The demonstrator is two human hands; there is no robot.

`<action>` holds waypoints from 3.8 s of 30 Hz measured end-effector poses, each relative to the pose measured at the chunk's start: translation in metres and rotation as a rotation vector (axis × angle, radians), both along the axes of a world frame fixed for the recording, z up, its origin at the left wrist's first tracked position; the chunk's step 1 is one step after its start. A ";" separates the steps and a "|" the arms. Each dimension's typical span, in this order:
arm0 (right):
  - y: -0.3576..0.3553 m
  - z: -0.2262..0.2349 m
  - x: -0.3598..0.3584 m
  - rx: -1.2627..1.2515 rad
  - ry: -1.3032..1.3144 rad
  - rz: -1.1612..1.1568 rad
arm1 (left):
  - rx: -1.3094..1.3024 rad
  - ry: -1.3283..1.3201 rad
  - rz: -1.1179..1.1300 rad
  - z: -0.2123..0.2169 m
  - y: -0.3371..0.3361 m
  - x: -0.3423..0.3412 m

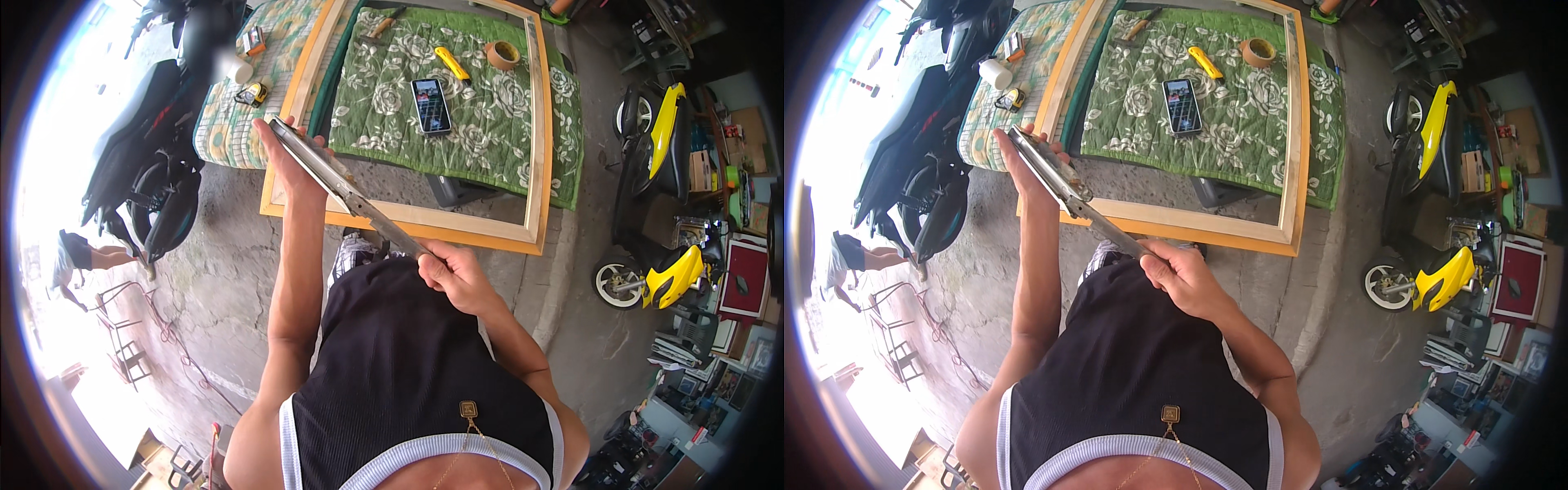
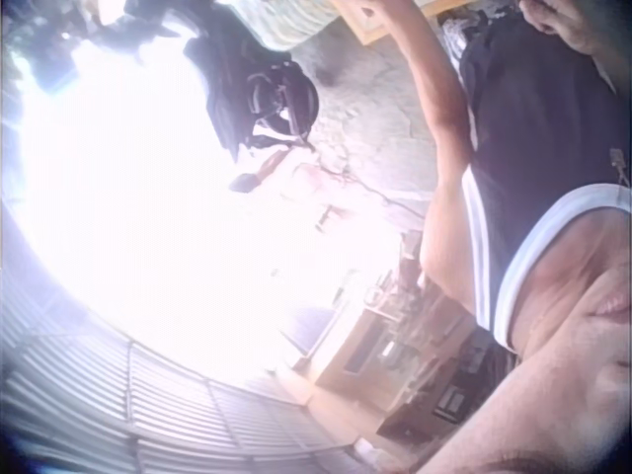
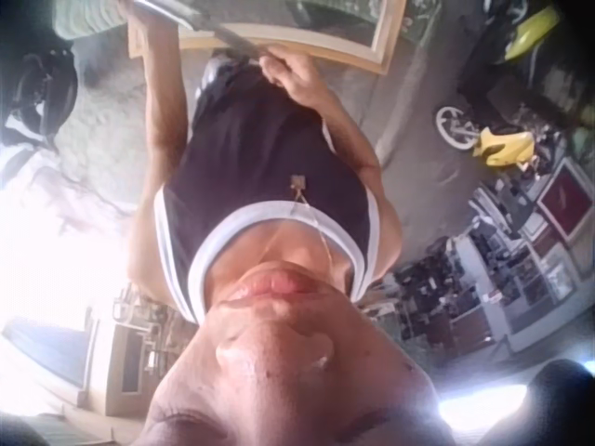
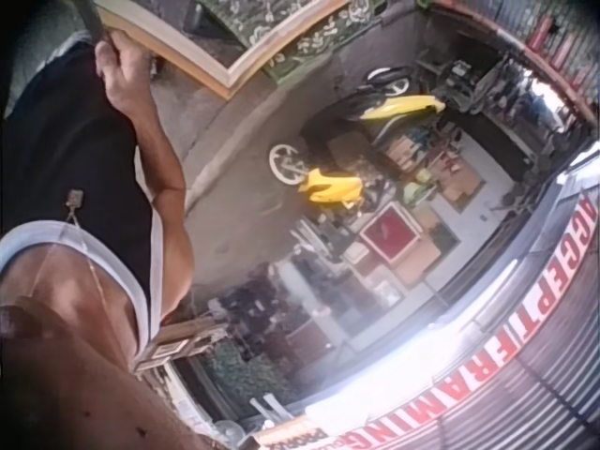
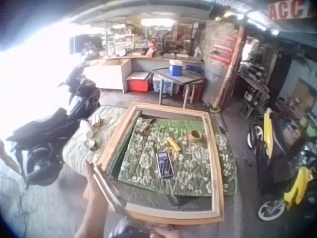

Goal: The person assembles a rectangular wooden frame by hand, repeatedly using a staple gun to fasten the corners. The person lifts and rotates the frame multiple times to access different sides while working on a cushioned surface.

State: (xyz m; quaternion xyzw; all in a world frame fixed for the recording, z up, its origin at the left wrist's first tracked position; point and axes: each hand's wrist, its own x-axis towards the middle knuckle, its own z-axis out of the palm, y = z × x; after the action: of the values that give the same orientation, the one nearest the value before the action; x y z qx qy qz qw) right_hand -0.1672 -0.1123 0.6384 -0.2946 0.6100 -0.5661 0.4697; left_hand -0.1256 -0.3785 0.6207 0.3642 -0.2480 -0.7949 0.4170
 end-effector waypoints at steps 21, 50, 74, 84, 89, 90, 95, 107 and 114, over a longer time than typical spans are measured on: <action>-0.043 0.006 0.017 -0.072 -0.395 -0.366 | -0.052 -0.140 -0.001 0.000 0.029 0.004; -0.029 -0.035 0.033 -0.237 -0.388 -0.355 | -0.154 -0.104 -0.039 0.005 0.042 0.002; 0.004 -0.053 0.036 -0.287 -0.391 -0.309 | -0.030 0.071 -0.194 -0.010 0.060 -0.001; 0.025 -0.068 -0.013 -0.174 -0.802 -0.404 | 0.170 0.395 -0.694 -0.055 0.137 -0.043; 0.053 -0.060 -0.027 -0.112 -0.548 -0.472 | -0.034 0.069 -0.737 -0.031 0.176 -0.056; 0.050 -0.073 -0.026 -0.146 -0.373 -0.600 | -0.009 -0.006 -0.856 -0.041 0.176 -0.052; 0.070 -0.066 -0.059 0.045 0.286 -0.623 | 0.013 -0.145 -0.720 -0.045 0.228 -0.064; 0.123 -0.047 -0.158 0.190 0.339 -0.200 | -0.073 -0.067 -0.573 -0.116 0.266 -0.124; 0.165 -0.090 -0.271 0.157 0.153 0.373 | -0.158 -0.180 -0.344 -0.122 0.355 -0.188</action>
State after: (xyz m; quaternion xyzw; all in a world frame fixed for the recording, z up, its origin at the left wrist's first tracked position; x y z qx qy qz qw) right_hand -0.4385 0.0531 0.5481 -0.4069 0.6212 -0.3960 0.5401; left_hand -0.3137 -0.0234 0.4985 0.3522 -0.4044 -0.7968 0.2784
